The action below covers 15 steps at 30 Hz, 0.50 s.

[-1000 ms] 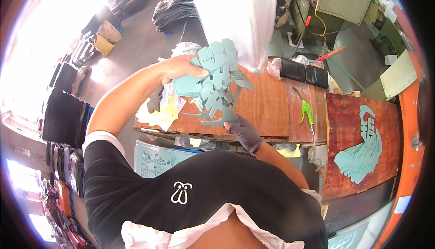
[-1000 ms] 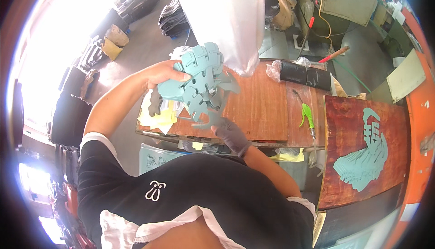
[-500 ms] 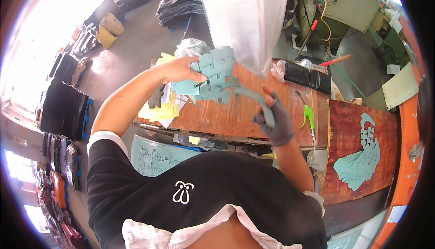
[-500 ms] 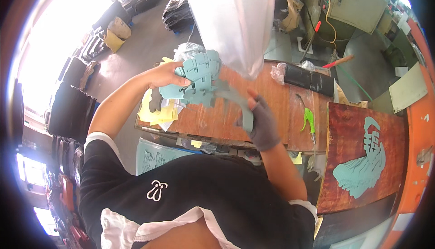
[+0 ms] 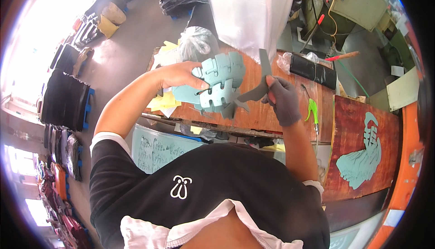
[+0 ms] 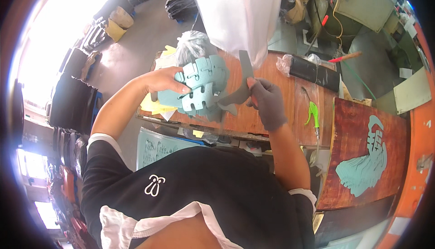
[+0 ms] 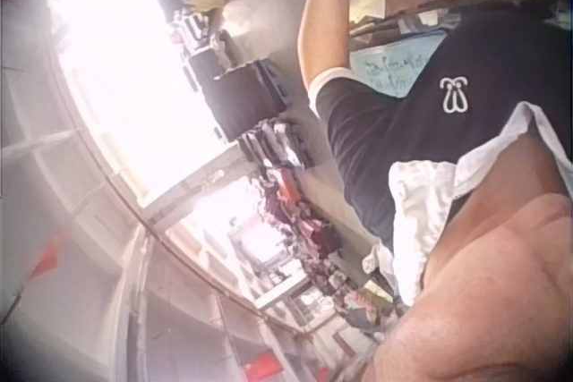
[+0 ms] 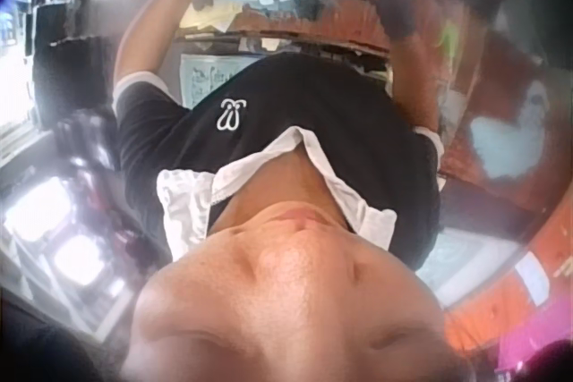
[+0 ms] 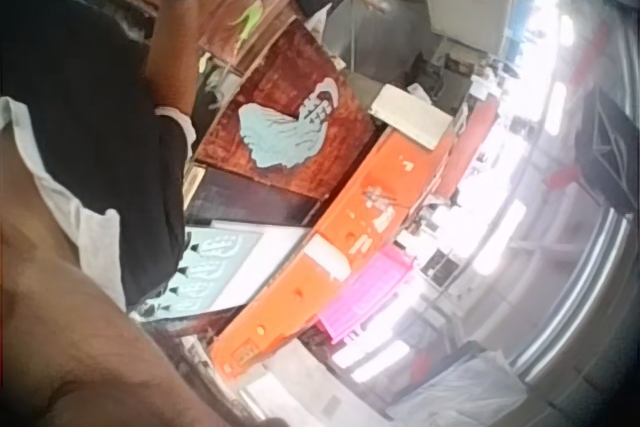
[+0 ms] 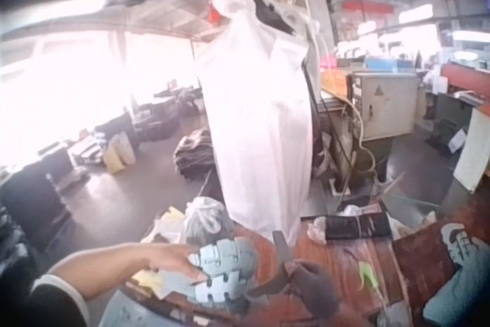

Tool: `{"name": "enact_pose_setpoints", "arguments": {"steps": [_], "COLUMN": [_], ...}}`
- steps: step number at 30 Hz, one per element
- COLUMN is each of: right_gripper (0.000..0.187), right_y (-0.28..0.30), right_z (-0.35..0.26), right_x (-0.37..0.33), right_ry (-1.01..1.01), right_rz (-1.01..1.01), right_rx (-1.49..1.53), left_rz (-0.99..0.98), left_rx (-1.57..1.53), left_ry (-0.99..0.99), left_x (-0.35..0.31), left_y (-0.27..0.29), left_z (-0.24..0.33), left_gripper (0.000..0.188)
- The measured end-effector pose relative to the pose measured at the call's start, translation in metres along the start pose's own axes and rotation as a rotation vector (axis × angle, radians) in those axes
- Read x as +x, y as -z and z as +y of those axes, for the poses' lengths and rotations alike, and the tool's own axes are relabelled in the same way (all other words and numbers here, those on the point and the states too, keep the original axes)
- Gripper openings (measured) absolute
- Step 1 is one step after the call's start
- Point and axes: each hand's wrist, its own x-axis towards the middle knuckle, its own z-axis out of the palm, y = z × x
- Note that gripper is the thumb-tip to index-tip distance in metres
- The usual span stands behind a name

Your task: The person removes light-blue cut parts from a sheet, stacks them, and uses a green handheld tool to trim edges. They then place a new sheet on the machine bed and wipe its surface with a cloth.

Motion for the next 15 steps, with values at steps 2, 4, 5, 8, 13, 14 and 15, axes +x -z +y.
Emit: {"name": "enact_pose_setpoints", "arguments": {"steps": [2,4,5,8,13,14,15], "right_gripper": [0.027,0.029,0.031,0.035,0.033,0.031,0.029], "right_y": [0.003,0.003,0.004,0.011,0.016,0.015,0.016], "right_z": [0.015,0.04,0.055,0.107,0.173,0.182,0.187], "right_x": [0.007,0.015,0.019,0.023,-0.002,-0.009,-0.012], "right_ry": [0.029,-0.073,-0.092,-0.118,-0.555,-0.565,-0.6], "right_rz": [-0.072,-0.069,-0.094,-0.138,-0.077,-0.078,-0.055], "right_rx": [-0.054,-0.183,-0.236,0.022,0.389,0.382,0.357], "left_rz": [-0.009,-0.01,-0.009,-0.009,-0.03,-0.046,-0.021], "left_rx": [-0.032,-0.072,-0.075,-0.129,-0.302,-0.36,-0.396], "left_ry": [0.009,0.011,0.007,0.001,0.06,0.062,0.093], "left_x": [-0.004,-0.008,-0.01,-0.011,0.003,0.008,0.013], "left_y": [-0.004,-0.009,-0.011,-0.016,-0.015,-0.014,-0.014], "left_z": [0.001,0.001,0.002,0.001,-0.006,-0.008,-0.011], "left_gripper": [0.064,0.064,0.064,0.063,0.06,0.059,0.058]}}
